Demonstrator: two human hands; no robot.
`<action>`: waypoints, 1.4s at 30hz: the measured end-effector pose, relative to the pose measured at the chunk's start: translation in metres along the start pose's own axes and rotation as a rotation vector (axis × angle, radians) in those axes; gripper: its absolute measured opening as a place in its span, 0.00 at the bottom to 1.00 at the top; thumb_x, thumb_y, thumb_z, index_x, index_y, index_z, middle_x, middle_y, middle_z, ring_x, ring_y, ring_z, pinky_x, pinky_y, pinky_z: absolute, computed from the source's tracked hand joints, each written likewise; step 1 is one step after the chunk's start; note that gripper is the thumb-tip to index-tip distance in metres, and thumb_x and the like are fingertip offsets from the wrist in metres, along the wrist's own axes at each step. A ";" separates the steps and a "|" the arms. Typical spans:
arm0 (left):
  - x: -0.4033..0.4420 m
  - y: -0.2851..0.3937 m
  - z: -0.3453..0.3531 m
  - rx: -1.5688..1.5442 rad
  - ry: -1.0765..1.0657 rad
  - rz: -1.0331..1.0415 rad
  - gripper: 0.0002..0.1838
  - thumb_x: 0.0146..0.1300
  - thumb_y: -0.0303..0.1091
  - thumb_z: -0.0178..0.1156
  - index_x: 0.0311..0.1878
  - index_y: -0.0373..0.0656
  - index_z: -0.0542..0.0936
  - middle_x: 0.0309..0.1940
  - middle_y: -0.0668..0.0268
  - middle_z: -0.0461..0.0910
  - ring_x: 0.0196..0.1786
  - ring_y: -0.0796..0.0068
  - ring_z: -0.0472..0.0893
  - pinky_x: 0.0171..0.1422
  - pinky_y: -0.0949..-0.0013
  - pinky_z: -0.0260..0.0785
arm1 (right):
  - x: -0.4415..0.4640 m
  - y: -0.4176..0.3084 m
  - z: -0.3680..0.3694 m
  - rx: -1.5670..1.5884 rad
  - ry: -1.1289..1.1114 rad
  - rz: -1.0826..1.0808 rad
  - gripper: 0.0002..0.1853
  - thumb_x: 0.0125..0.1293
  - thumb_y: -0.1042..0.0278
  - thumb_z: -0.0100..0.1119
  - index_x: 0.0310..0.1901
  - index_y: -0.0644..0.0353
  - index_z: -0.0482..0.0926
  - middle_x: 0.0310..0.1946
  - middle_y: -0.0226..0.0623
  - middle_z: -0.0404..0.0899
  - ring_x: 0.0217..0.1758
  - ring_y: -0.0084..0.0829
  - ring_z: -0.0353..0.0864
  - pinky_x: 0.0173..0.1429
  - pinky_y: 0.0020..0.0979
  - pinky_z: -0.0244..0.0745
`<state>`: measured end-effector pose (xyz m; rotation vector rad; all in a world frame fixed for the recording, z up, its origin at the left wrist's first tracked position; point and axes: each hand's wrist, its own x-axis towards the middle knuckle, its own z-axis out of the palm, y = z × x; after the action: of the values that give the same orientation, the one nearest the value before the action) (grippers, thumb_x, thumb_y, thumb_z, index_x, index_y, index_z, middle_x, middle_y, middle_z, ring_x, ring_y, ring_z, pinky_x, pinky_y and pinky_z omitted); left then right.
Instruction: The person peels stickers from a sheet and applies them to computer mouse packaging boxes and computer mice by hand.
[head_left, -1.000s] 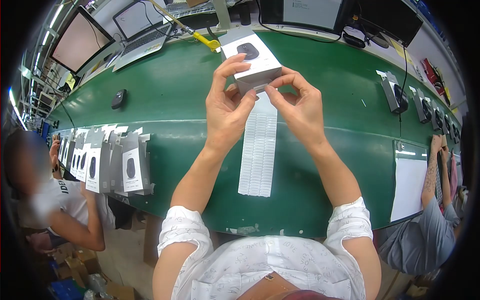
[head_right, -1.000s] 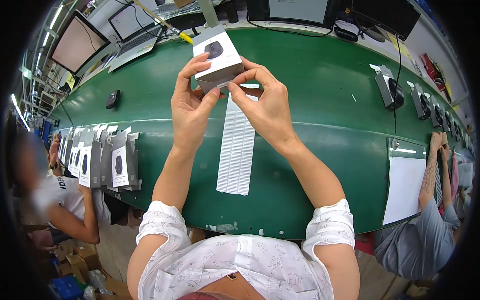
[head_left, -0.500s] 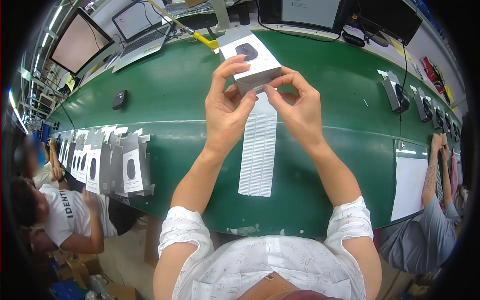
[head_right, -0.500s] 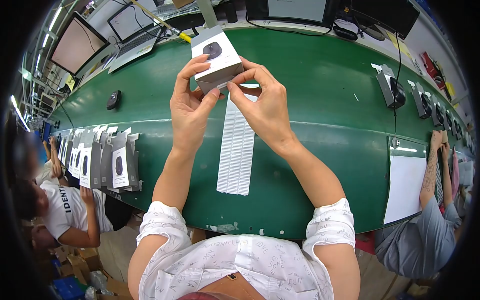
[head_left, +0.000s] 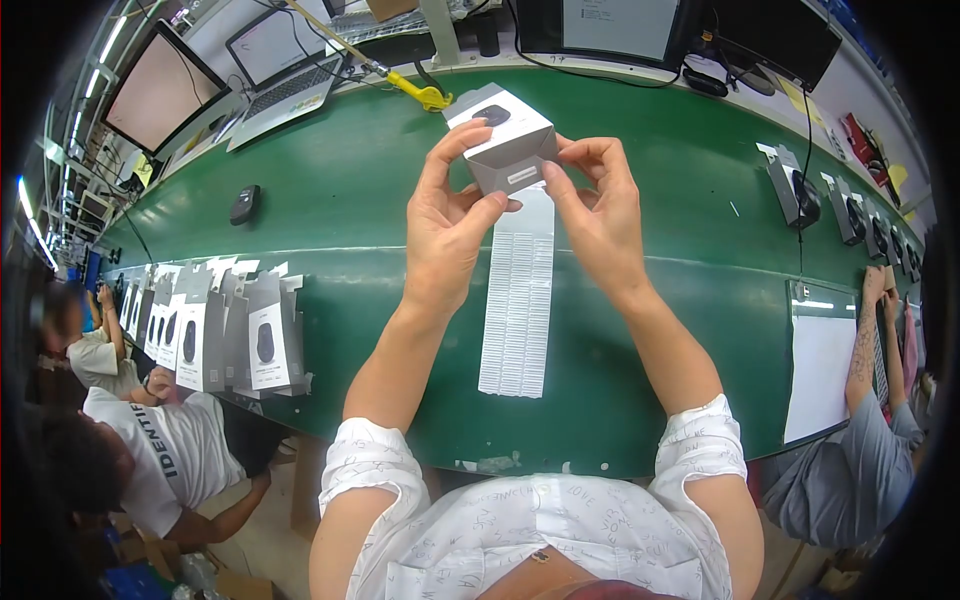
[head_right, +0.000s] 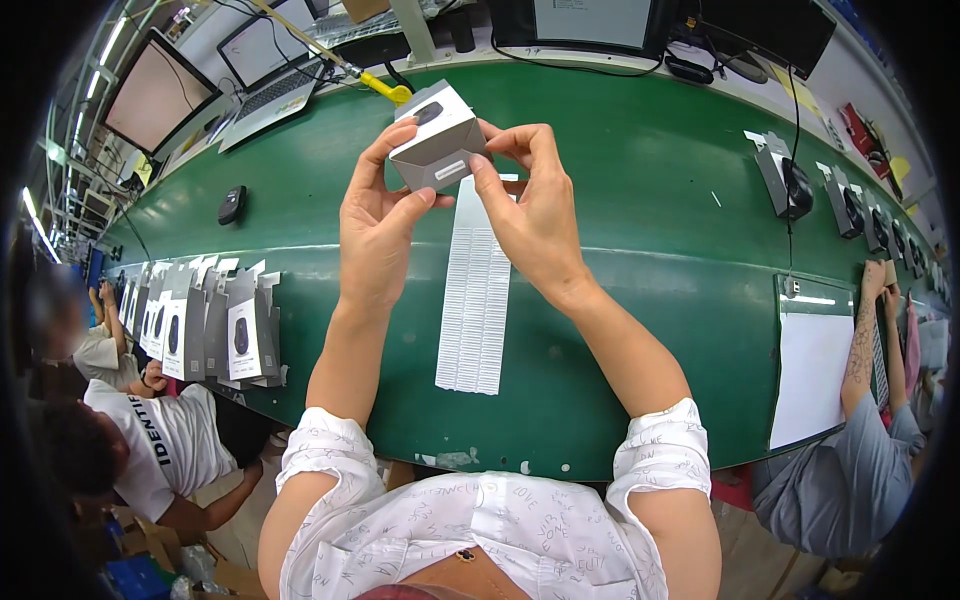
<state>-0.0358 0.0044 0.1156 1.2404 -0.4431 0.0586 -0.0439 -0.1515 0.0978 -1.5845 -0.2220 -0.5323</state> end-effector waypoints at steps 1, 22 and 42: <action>0.000 0.000 0.000 -0.016 0.002 -0.015 0.29 0.55 0.12 0.55 0.62 0.44 0.72 0.69 0.61 0.62 0.60 0.60 0.77 0.56 0.65 0.80 | 0.000 0.003 0.001 0.030 0.014 0.005 0.12 0.68 0.70 0.60 0.47 0.63 0.68 0.53 0.47 0.79 0.58 0.32 0.78 0.45 0.29 0.80; 0.001 -0.009 -0.002 0.128 -0.049 0.141 0.32 0.50 0.09 0.49 0.61 0.43 0.71 0.70 0.62 0.60 0.64 0.65 0.73 0.62 0.66 0.74 | -0.005 -0.004 0.010 -0.106 0.004 -0.036 0.32 0.60 0.66 0.71 0.61 0.62 0.65 0.55 0.46 0.74 0.61 0.37 0.75 0.52 0.33 0.80; 0.091 -0.130 -0.181 1.350 0.606 0.077 0.41 0.56 0.38 0.65 0.69 0.31 0.58 0.69 0.34 0.54 0.71 0.33 0.57 0.75 0.46 0.51 | 0.005 0.130 -0.033 -0.375 0.313 0.097 0.46 0.62 0.58 0.69 0.73 0.67 0.50 0.68 0.52 0.56 0.69 0.42 0.62 0.70 0.38 0.61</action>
<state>0.1366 0.1098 -0.0147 2.3983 0.1679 0.8923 0.0124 -0.1967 -0.0155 -1.8335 0.2017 -0.7683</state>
